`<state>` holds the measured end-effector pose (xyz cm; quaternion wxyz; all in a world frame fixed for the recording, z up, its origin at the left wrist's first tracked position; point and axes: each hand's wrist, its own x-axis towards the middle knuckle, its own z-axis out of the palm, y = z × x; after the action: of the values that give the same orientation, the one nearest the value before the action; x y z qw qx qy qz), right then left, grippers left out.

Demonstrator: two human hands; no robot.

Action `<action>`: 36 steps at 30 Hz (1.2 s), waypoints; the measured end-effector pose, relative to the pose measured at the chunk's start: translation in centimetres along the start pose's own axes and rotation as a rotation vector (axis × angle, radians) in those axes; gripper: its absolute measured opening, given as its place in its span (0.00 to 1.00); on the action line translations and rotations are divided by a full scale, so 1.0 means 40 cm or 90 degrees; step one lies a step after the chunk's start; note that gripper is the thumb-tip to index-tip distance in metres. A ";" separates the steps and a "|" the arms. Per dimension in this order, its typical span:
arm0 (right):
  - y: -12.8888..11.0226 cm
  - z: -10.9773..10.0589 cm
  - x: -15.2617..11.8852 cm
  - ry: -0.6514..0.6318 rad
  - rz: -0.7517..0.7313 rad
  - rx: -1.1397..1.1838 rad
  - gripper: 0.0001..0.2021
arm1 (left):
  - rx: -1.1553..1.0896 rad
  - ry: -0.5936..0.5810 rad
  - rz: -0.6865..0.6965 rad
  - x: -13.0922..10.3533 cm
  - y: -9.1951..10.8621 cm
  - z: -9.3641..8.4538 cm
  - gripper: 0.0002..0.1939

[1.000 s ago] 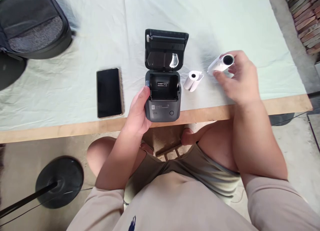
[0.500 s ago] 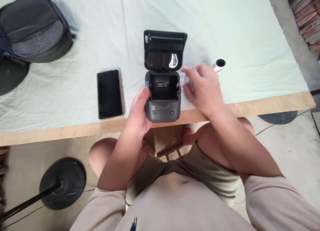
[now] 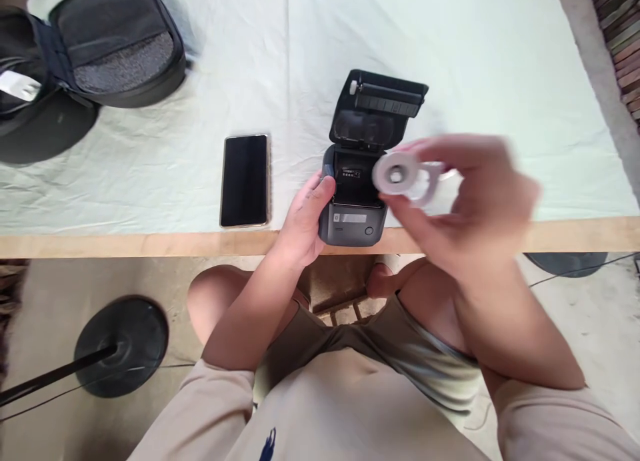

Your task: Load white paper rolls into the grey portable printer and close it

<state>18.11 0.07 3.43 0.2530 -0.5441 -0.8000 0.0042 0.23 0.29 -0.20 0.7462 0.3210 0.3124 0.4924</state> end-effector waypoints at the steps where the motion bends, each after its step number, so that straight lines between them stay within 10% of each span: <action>1: -0.002 -0.008 -0.004 0.005 0.001 -0.003 0.22 | 0.008 0.003 0.004 0.000 0.000 0.000 0.21; 12: -0.040 -0.018 -0.028 0.059 0.026 -0.027 0.19 | 0.049 -0.008 0.008 -0.003 0.000 0.004 0.22; 23: -0.045 -0.035 -0.059 0.134 -0.148 0.185 0.03 | 0.051 0.019 -0.026 -0.003 0.010 -0.007 0.26; 31: -0.005 -0.036 -0.048 0.332 0.116 0.349 0.12 | 0.060 0.021 -0.009 -0.005 0.000 -0.027 0.27; 36: -0.001 0.011 -0.055 0.193 0.161 0.404 0.13 | 0.049 -0.024 0.002 -0.013 -0.003 -0.029 0.31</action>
<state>18.49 -1.76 2.16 0.5223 -0.5271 -0.6389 0.2027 -0.77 -0.04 -0.91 0.7381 0.3594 0.3166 0.4752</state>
